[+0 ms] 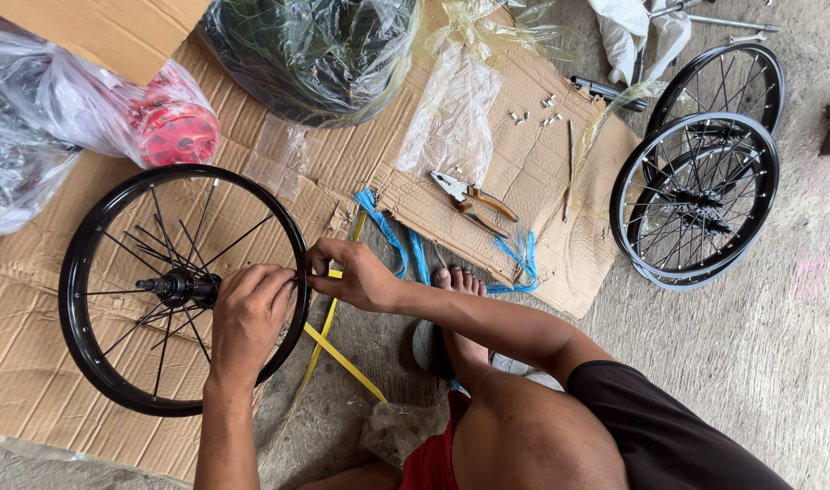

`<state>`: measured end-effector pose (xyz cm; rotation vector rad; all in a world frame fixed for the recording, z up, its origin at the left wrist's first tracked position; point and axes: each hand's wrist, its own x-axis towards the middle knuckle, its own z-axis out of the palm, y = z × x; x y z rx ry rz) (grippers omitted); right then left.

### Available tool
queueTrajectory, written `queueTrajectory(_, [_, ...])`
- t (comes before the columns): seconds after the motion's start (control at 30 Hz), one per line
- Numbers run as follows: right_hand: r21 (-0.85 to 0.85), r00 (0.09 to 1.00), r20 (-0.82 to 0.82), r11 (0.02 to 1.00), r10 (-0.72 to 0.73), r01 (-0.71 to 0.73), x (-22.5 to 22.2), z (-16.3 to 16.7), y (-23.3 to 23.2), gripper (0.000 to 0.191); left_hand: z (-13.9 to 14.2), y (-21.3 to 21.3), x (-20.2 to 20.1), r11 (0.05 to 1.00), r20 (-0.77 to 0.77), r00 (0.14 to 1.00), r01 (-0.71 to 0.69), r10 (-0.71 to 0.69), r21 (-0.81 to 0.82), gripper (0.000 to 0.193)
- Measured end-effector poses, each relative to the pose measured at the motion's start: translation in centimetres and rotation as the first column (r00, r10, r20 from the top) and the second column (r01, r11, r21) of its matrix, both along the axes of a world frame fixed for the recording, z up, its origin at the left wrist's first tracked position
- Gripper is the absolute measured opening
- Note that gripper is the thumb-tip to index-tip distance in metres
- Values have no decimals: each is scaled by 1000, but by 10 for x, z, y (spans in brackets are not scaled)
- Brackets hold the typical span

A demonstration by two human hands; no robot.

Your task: The person sits on the floor and laces a bicycle wheel by inserting spokes into the hub and rim. They use pliers to cut and bend the spoke ends, then thread and tighten the spokes by hand to secure the wheel structure.

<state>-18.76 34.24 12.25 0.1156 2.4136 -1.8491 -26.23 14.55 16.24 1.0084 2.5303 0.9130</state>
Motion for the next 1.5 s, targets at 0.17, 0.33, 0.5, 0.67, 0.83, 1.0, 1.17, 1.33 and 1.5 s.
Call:
queueTrajectory(0.17, [-43,1000,-16,999,-3,2,-1,-2,-1,23,1,-1,-1,1000,-6,1000,-1,1,23,22])
queueTrajectory(0.33, [-33,1000,-2,999,8,-8,-1,-6,-1,26,1,-1,0,1000,-7,1000,0,0,30,21])
queueTrajectory(0.5, [-48,997,-77,999,12,-15,-2,-8,0,26,-2,-1,0,1000,6,1000,-8,8,30,21])
queueTrajectory(0.67, [-29,1000,5,999,26,-26,-2,-4,0,24,-2,-3,1,999,2,1000,-27,27,40,22])
queueTrajectory(0.83, [-50,1000,18,999,12,-11,-2,0,-1,26,-1,-4,1,997,-14,999,-35,36,62,20])
queueTrajectory(1.0, [-43,1000,23,999,19,-18,-1,2,-1,27,3,-3,1,998,-14,1000,-17,18,63,21])
queueTrajectory(1.17, [-33,999,47,999,25,-23,0,2,0,23,8,0,1,997,7,1000,-27,27,76,20])
queueTrajectory(1.33, [-58,999,13,998,30,-30,0,2,0,25,6,-1,2,996,10,999,-37,36,77,20])
queueTrajectory(1.5, [-119,998,66,993,23,-15,2,-2,1,26,0,-2,2,997,-18,1000,-13,15,73,20])
